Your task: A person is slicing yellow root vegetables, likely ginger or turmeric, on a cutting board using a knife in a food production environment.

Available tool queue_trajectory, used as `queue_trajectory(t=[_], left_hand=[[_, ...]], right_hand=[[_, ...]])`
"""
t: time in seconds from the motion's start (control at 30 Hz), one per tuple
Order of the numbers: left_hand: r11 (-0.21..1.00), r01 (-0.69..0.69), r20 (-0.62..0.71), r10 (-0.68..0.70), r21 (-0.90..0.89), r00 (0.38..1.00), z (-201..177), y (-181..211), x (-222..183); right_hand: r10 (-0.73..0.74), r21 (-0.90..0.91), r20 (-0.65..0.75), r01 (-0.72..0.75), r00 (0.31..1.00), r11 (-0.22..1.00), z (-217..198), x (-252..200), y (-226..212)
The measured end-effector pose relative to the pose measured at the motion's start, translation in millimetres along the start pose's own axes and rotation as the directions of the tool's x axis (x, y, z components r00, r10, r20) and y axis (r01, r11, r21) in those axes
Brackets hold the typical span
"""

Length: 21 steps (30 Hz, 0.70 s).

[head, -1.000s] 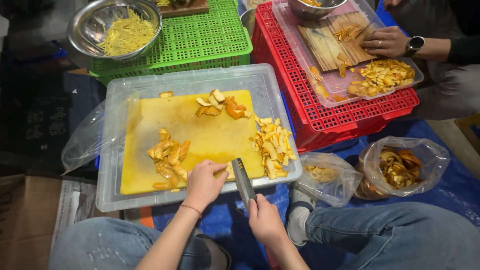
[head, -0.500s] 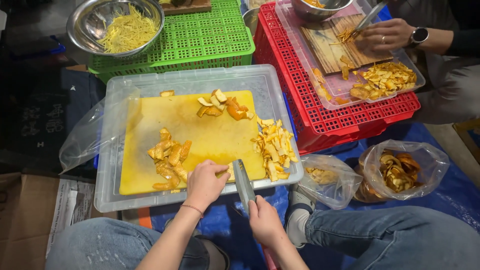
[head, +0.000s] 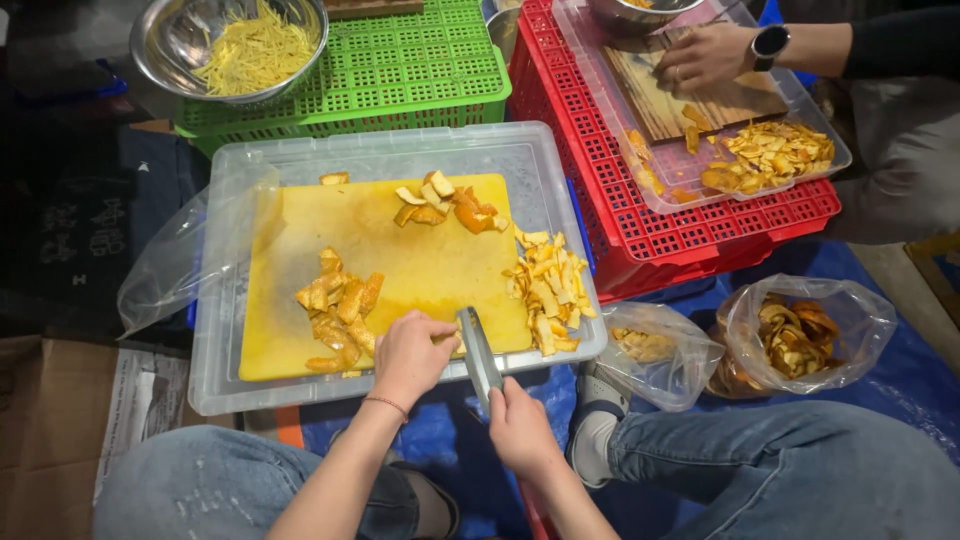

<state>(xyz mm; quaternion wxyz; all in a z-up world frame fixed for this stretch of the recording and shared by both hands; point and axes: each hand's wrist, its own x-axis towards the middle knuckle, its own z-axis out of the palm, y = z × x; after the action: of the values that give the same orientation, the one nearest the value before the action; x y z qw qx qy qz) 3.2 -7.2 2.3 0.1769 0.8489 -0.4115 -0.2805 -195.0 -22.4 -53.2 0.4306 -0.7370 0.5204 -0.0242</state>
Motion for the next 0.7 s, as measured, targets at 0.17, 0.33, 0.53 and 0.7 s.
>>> queue_trajectory(t=[0.17,0.33,0.53,0.7], left_hand=[[0.999,-0.002,-0.024,0.001,-0.037,1.0,3.8,-2.3,-2.4],[0.997,-0.022,-0.09,0.016,-0.069,0.996,5.5,-5.7,-5.2],[0.996,-0.015,-0.093,0.007,-0.091,0.996,14.7,-16.5,-1.9],[0.99,-0.014,-0.168,-0.01,-0.141,0.986,16.0,-11.1,-3.2]], right_hand=[[0.04,0.022,-0.006,-0.04,0.999,0.999,5.0,-3.3,-5.4],[0.045,0.035,-0.004,-0.044,0.999,0.998,3.1,-8.2,-9.5],[0.061,-0.035,0.097,-0.058,0.993,0.998,-0.8,-9.7,-16.0],[0.065,-0.086,0.094,-0.057,0.993,0.995,0.7,-13.7,-10.1]])
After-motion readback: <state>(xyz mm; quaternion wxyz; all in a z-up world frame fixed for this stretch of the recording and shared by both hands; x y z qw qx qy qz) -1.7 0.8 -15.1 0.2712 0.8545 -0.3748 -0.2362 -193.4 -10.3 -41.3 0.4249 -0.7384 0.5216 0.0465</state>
